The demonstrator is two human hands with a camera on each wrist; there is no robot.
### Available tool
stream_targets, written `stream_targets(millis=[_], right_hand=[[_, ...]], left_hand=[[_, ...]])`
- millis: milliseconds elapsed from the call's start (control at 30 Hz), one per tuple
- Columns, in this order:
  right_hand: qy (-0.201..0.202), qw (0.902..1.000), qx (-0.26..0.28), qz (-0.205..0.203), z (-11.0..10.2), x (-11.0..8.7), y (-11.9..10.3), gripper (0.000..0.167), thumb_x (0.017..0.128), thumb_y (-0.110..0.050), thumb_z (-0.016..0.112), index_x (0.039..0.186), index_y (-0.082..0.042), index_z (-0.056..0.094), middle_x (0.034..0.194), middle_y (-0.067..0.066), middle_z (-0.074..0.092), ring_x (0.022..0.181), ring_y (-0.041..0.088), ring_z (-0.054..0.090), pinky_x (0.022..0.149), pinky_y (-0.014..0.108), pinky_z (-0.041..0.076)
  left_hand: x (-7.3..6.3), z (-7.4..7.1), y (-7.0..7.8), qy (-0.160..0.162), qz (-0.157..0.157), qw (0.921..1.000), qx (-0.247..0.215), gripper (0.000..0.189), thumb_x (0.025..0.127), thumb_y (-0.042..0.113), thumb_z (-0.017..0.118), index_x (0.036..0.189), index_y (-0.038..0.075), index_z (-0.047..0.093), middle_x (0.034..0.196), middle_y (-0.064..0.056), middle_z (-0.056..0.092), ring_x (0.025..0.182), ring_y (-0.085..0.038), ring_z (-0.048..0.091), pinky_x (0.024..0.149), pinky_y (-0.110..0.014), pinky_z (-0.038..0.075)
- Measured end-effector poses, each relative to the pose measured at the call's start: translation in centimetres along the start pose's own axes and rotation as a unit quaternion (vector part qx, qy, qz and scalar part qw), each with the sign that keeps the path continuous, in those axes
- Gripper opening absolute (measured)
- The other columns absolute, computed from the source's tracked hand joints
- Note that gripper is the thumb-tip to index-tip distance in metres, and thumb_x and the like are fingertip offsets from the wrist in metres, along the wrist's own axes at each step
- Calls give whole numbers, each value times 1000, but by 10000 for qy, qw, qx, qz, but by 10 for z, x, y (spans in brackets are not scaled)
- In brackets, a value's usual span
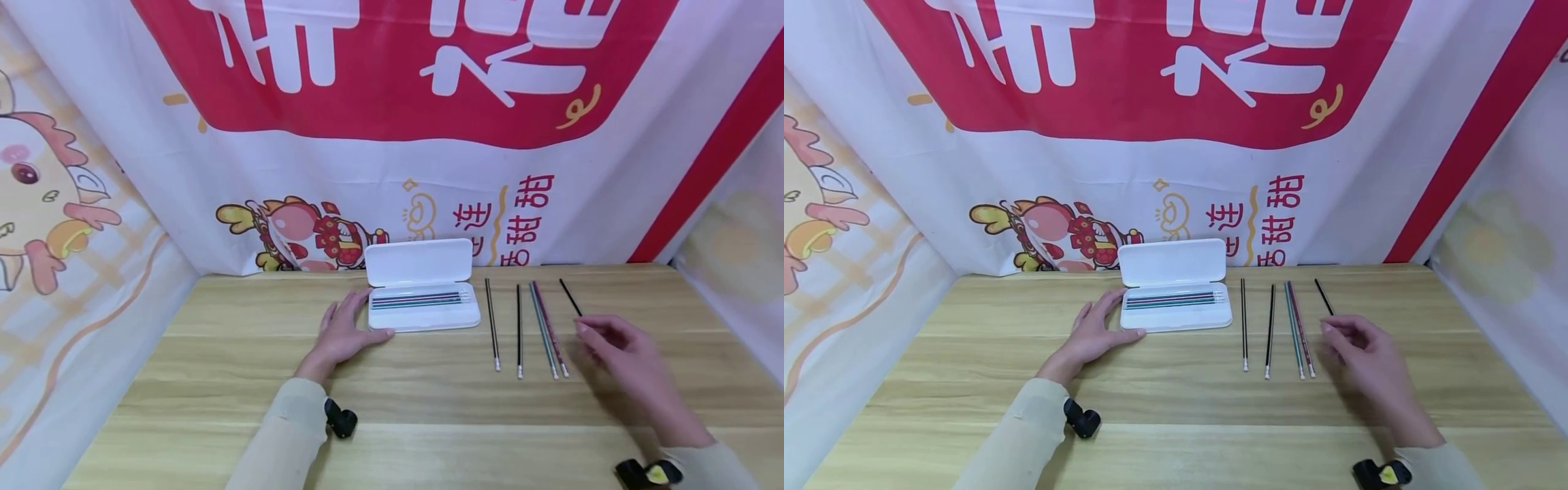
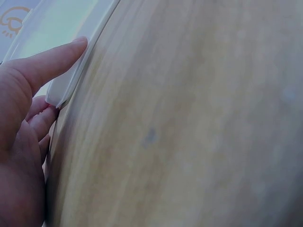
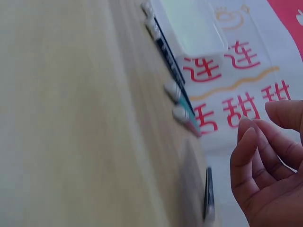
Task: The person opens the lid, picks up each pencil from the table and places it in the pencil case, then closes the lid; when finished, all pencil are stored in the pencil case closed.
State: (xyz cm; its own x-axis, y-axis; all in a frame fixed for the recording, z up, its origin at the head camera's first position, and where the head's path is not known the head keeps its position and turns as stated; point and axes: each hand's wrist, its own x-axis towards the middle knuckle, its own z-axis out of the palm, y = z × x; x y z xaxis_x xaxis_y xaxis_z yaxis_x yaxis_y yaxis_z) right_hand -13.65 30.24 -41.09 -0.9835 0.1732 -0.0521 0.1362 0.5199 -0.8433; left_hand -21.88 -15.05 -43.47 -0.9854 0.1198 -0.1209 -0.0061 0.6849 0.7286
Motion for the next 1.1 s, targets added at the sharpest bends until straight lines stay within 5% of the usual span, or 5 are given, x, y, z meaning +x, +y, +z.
stream_targets(millis=[200,633,1100], right_hand=[[72,9993,69,358,-20,-8,27,50,106,-45,67,135,-4,66,91,-20,71,77,7,66,63,25,60],[-452,9912,-961,790,-27,-3,31,71,99,-52,75,143,1,57,96,4,71,74,12,62,59,28,55],[-357,9891,-1257,676,-30,1,34,48,101,-29,74,129,6,58,90,5,71,66,15,63,55,30,53]], left_hand=[[1,-1,0,-18,-16,10000,-7,100,86,51,88,168,25,36,179,-5,31,170,-32,13,139,-54,-8],[2,0,-2,-24,-99,9999,59,98,87,52,87,168,25,36,178,-6,32,170,-33,11,139,-55,-8],[2,1,2,-47,-71,9999,119,98,88,53,86,168,26,36,179,-6,31,171,-32,10,139,-55,-8]])
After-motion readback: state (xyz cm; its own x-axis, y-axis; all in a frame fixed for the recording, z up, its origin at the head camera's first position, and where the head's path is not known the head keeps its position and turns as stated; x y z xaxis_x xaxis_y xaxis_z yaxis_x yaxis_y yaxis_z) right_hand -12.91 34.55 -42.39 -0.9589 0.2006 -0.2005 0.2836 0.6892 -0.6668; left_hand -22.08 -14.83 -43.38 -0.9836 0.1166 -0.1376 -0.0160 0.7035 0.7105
